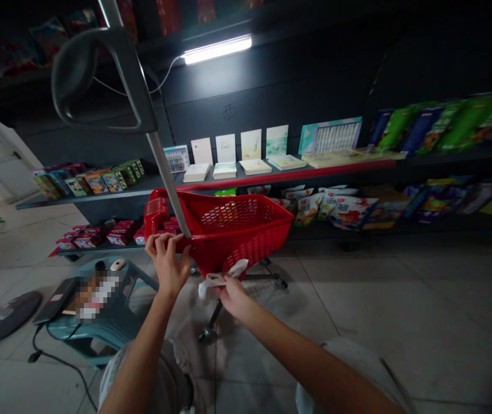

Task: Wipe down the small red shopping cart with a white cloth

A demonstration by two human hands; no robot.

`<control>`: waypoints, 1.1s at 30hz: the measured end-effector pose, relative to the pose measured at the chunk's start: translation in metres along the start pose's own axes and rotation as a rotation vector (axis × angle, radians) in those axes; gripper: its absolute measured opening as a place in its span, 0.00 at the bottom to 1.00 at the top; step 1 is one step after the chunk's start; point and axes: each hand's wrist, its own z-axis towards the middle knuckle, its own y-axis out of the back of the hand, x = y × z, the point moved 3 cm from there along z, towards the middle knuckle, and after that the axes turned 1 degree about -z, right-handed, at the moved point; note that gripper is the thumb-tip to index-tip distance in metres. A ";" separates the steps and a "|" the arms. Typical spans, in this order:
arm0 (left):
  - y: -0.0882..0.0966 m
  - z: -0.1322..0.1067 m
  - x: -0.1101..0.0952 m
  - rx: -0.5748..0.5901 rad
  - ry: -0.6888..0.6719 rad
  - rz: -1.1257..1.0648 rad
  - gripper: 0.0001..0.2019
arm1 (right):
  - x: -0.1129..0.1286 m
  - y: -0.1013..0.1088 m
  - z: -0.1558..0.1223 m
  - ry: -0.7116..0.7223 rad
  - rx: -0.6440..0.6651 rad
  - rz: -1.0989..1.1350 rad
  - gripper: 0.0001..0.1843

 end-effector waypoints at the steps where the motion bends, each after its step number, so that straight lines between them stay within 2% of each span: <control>1: 0.000 0.000 0.000 0.000 -0.002 -0.008 0.13 | 0.013 -0.005 -0.004 -0.024 0.003 0.046 0.08; 3: 0.000 0.000 0.000 -0.002 -0.010 -0.018 0.13 | 0.050 -0.009 -0.009 -0.006 -0.003 0.111 0.08; 6: 0.001 -0.001 0.001 -0.011 -0.027 -0.009 0.13 | 0.120 0.003 -0.002 0.236 -0.073 0.037 0.05; 8: 0.002 -0.002 0.001 -0.019 -0.042 -0.002 0.13 | 0.164 0.026 0.009 0.434 -0.240 -0.098 0.07; 10: 0.002 -0.002 0.003 -0.026 -0.055 -0.002 0.13 | 0.198 0.056 0.021 0.541 -0.514 -0.310 0.11; 12: 0.003 -0.003 0.004 -0.028 -0.065 -0.011 0.13 | 0.218 0.082 0.032 0.552 -0.716 -0.491 0.15; 14: 0.003 -0.002 0.006 -0.025 -0.068 -0.027 0.14 | 0.226 0.100 0.042 0.523 -0.790 -0.577 0.17; 17: 0.003 -0.002 0.006 -0.030 -0.074 -0.042 0.13 | 0.214 0.104 0.052 0.471 -0.771 -0.625 0.14; 19: 0.003 -0.003 0.005 -0.040 -0.083 -0.038 0.13 | 0.190 0.094 0.052 0.439 -0.722 -0.663 0.10; 21: 0.001 -0.003 0.003 -0.043 -0.081 -0.029 0.13 | 0.154 0.079 0.045 0.424 -0.657 -0.690 0.08; 24: -0.002 -0.003 0.000 -0.038 -0.065 -0.034 0.13 | 0.085 0.057 0.019 0.415 -0.540 -0.704 0.09; 25: -0.002 -0.003 -0.001 -0.039 -0.060 -0.042 0.13 | 0.061 0.050 0.009 0.403 -0.477 -0.703 0.10; 26: -0.003 -0.003 -0.002 -0.042 -0.056 -0.051 0.13 | 0.037 0.044 -0.001 0.383 -0.348 -0.691 0.11; 28: -0.004 -0.001 -0.001 -0.046 -0.050 -0.057 0.13 | 0.000 0.035 -0.019 0.358 -0.183 -0.642 0.11; 30: -0.004 0.000 0.001 -0.046 -0.054 -0.051 0.13 | -0.020 0.031 -0.028 0.296 -0.091 -0.541 0.12; 33: -0.003 0.001 0.005 -0.039 -0.066 -0.045 0.13 | -0.013 0.033 -0.024 0.110 -0.075 -0.346 0.14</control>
